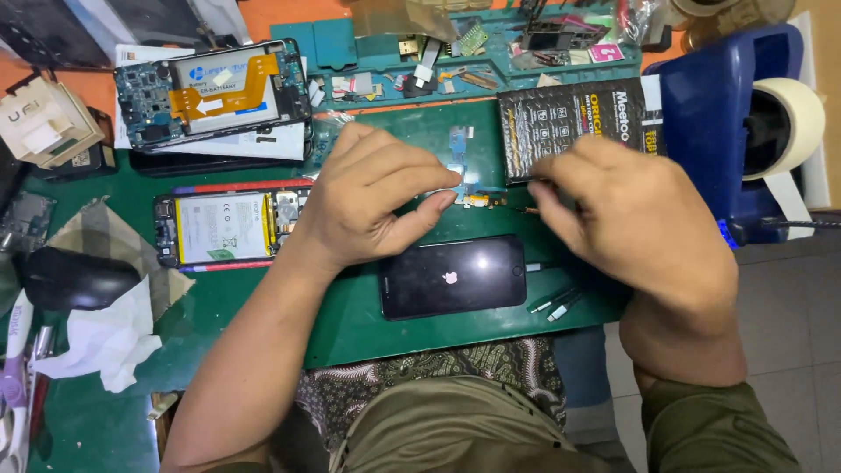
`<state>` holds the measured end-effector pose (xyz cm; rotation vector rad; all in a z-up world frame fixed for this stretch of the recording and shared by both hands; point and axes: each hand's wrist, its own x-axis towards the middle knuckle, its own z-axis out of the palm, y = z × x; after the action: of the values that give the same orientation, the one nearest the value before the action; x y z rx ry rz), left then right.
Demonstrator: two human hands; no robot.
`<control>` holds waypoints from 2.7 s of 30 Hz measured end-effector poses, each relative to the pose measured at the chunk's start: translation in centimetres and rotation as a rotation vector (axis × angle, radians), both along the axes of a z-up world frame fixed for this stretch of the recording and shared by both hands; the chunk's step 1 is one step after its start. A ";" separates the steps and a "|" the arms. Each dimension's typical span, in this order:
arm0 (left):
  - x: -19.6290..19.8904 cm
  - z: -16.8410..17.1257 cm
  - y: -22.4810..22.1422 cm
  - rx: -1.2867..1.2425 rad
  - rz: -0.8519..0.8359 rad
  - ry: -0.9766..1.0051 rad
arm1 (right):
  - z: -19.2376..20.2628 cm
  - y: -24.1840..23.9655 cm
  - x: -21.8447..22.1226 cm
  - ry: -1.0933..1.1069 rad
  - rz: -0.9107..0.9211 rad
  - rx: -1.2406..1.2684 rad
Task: Technician repairing a mobile phone by installing and connecting a small internal component board.
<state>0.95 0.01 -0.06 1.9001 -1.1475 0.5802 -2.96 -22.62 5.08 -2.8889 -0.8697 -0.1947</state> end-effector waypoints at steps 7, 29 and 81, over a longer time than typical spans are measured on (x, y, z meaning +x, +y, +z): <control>0.2 0.1 0.4 -0.024 0.035 -0.009 | -2.8 0.8 1.0 0.474 -0.247 -0.431; 0.1 0.6 0.4 -0.029 0.043 -0.022 | -1.4 0.9 1.4 0.238 -0.392 -0.194; 5.4 2.2 -1.3 0.164 0.461 -0.150 | -2.3 2.5 2.7 -0.340 -0.081 0.376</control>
<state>6.35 -1.26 2.16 2.3160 -0.8661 0.9140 -0.27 -20.11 2.80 -2.5726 -0.6705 -0.7851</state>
